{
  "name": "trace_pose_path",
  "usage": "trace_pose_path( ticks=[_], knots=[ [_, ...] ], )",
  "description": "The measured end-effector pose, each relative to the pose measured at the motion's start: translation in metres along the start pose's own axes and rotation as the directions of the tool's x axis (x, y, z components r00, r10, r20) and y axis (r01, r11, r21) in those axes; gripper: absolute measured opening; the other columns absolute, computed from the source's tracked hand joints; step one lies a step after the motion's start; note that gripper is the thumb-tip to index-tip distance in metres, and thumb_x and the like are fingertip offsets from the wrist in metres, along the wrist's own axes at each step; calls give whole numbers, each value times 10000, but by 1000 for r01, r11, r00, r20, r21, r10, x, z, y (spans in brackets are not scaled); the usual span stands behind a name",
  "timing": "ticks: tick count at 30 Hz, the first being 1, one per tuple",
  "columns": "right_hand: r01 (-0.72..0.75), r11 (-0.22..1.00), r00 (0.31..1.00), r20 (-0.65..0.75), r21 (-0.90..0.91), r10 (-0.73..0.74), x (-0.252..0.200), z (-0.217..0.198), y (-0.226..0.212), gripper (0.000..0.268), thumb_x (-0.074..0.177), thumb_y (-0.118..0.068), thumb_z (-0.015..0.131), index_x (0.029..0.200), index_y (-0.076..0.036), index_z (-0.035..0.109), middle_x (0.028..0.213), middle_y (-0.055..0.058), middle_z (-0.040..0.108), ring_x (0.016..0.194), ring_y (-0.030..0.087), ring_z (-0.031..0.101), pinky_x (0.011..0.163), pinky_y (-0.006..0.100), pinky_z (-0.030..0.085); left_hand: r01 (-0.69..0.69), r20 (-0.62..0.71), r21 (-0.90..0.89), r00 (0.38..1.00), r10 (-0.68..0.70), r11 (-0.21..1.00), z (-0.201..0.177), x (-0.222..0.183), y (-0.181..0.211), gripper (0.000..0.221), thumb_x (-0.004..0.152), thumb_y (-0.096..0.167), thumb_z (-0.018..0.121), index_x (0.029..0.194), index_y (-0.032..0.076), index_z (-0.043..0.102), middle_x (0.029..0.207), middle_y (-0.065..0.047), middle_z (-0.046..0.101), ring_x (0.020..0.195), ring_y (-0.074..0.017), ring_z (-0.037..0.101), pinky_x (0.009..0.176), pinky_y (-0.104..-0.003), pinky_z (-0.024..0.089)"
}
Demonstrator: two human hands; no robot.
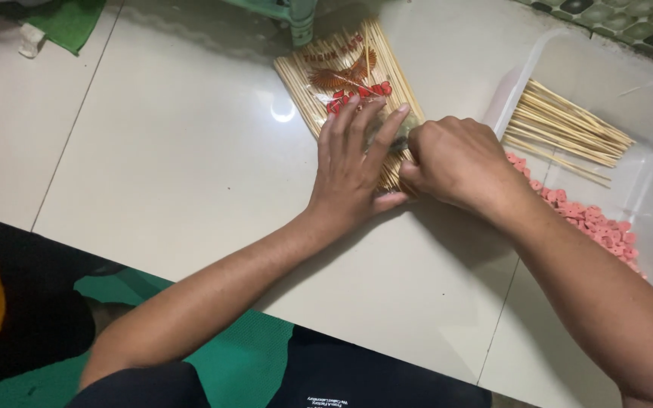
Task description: Skewering small pieces of diced meat onto wooden sticks and organizing the skewers.
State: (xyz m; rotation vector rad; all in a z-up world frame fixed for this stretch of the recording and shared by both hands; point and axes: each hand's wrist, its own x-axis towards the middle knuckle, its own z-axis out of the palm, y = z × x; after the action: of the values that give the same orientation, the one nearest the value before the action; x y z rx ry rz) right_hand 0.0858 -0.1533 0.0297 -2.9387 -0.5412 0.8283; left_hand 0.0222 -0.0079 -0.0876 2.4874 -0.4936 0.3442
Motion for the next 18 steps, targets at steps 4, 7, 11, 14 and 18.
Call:
trace_pose_path(
  ticks=[4, 7, 11, 14, 18],
  knots=[
    [-19, 999, 1000, 8, 32, 19, -2, -3, -2, 269, 888, -258, 680, 850, -15, 790, 715, 227, 722, 785, 456, 757, 744, 553, 598, 21, 6, -3, 1000, -21, 1000, 0, 0, 1, 1359, 680, 437, 1054, 1672, 242, 145, 1662, -165, 234, 1584, -425, 118, 1283, -681, 131],
    [-28, 998, 1000, -1, 52, 28, -3, -4, 0, 300, 848, -296, 707, 813, -9, 785, 708, 263, 707, 808, 505, 741, 729, 598, 575, 18, 3, -4, 1000, -18, 1000, 1, 0, 0, 1361, 686, 434, 1053, 1672, 246, 133, 1657, -163, 232, 1583, -423, 116, 1282, -681, 127],
    [-34, 995, 999, -10, 92, 35, -3, -3, 2, 325, 910, -304, 675, 903, 3, 785, 790, 286, 730, 876, 519, 734, 779, 603, 563, 1, -14, -35, 1000, -2, 999, -1, 0, 3, 1411, 619, 535, 1060, 1673, 258, 164, 1676, -149, 211, 1589, -420, 123, 1282, -682, 130],
    [-42, 992, 999, -15, 123, 44, -5, -5, 1, 334, 928, -305, 662, 908, 8, 775, 802, 297, 728, 890, 528, 727, 796, 616, 557, 12, -10, -3, 1000, -12, 1000, 1, 3, 6, 1476, 558, 564, 1075, 1678, 262, 161, 1691, -138, 192, 1597, -415, 128, 1286, -678, 131],
    [-67, 986, 997, -23, 153, 71, -7, -8, -3, 314, 944, -283, 647, 870, -8, 778, 787, 273, 735, 882, 519, 729, 797, 608, 558, 40, -15, 11, 999, -40, 999, 7, 6, 8, 1546, 506, 541, 1111, 1686, 267, 151, 1710, -143, 164, 1604, -424, 113, 1285, -690, 123]
  ],
)
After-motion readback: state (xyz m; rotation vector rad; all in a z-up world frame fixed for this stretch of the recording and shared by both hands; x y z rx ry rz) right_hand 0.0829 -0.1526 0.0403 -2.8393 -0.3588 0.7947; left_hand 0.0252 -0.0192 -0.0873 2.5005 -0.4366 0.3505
